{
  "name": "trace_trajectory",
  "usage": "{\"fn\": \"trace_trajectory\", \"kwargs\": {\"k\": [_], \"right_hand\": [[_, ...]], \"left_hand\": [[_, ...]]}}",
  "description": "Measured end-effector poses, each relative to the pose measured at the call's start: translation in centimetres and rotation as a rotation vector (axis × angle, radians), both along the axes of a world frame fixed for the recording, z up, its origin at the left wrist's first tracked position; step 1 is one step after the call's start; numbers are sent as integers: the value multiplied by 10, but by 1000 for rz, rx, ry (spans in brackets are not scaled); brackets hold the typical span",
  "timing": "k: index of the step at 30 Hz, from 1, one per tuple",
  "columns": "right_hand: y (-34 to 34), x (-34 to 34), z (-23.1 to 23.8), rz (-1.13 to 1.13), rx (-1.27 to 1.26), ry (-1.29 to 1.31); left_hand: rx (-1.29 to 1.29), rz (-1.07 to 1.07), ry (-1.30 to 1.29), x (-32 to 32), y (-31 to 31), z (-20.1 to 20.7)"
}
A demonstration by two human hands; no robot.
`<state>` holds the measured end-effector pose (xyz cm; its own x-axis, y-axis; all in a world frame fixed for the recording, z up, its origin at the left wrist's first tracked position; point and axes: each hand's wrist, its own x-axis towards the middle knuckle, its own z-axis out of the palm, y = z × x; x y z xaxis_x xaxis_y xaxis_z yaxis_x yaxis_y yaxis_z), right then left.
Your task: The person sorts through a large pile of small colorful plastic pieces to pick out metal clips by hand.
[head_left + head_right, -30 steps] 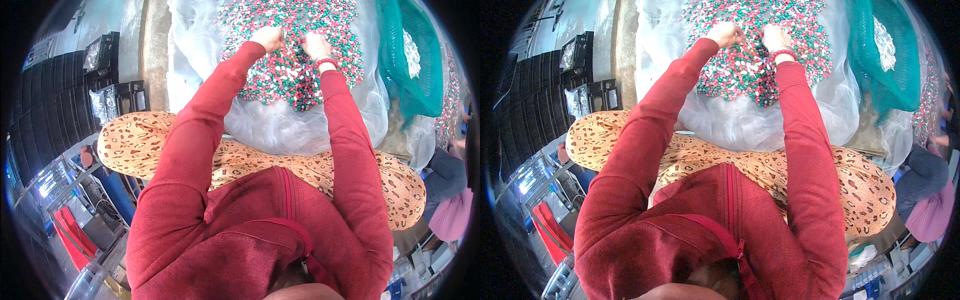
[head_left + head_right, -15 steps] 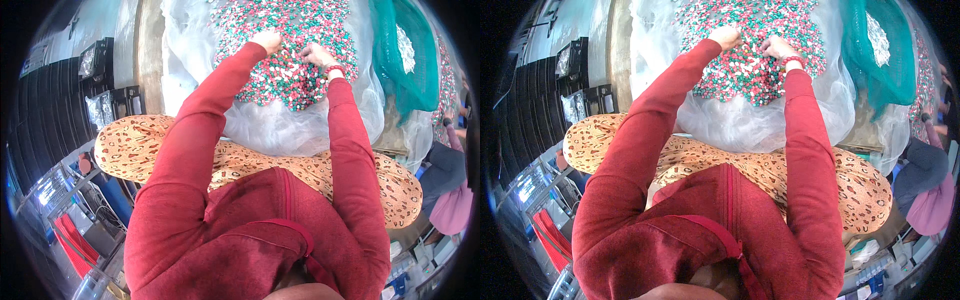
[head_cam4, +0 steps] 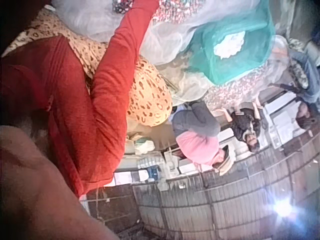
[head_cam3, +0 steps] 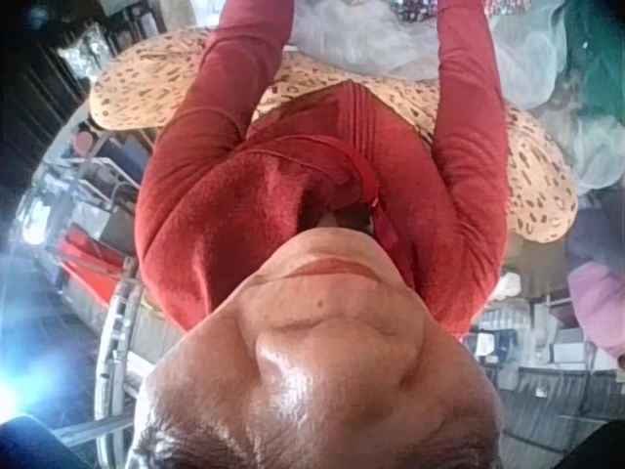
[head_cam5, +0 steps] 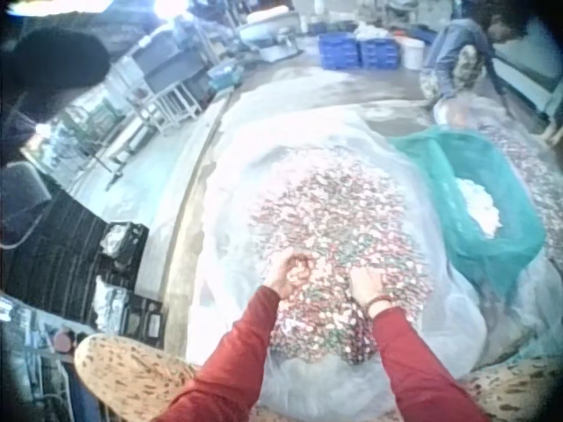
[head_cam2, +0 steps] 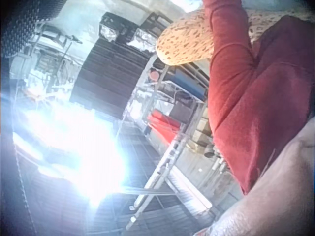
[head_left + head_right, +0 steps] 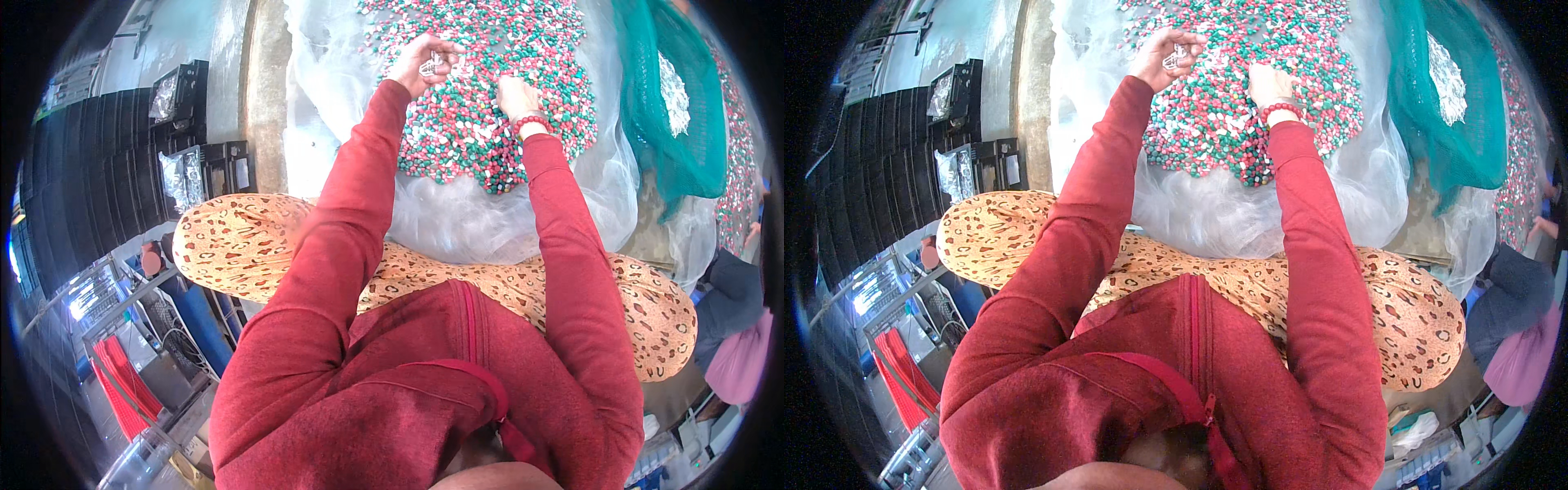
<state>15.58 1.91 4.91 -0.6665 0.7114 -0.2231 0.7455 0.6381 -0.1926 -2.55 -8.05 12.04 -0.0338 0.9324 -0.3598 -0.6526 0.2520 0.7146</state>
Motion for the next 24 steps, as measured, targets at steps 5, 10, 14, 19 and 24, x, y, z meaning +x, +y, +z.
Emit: {"fn": "trace_trajectory", "kwargs": {"k": [5,10,14,19,24], "right_hand": [[11,11,4,-380,-789,493],[20,38,33,-414,-1825,1518],[31,35,55,-196,-1946,1480],[21,-1,43,-397,-1537,1023],[-1,-25,-34,-56,-437,469]], "left_hand": [[-85,-199,1516,-14,8,-41],[-274,-504,1948,6,8,-61],[-243,-367,1672,2,7,-42],[-279,173,160,-13,-1,-30],[-178,111,23,-6,16,-39]]}}
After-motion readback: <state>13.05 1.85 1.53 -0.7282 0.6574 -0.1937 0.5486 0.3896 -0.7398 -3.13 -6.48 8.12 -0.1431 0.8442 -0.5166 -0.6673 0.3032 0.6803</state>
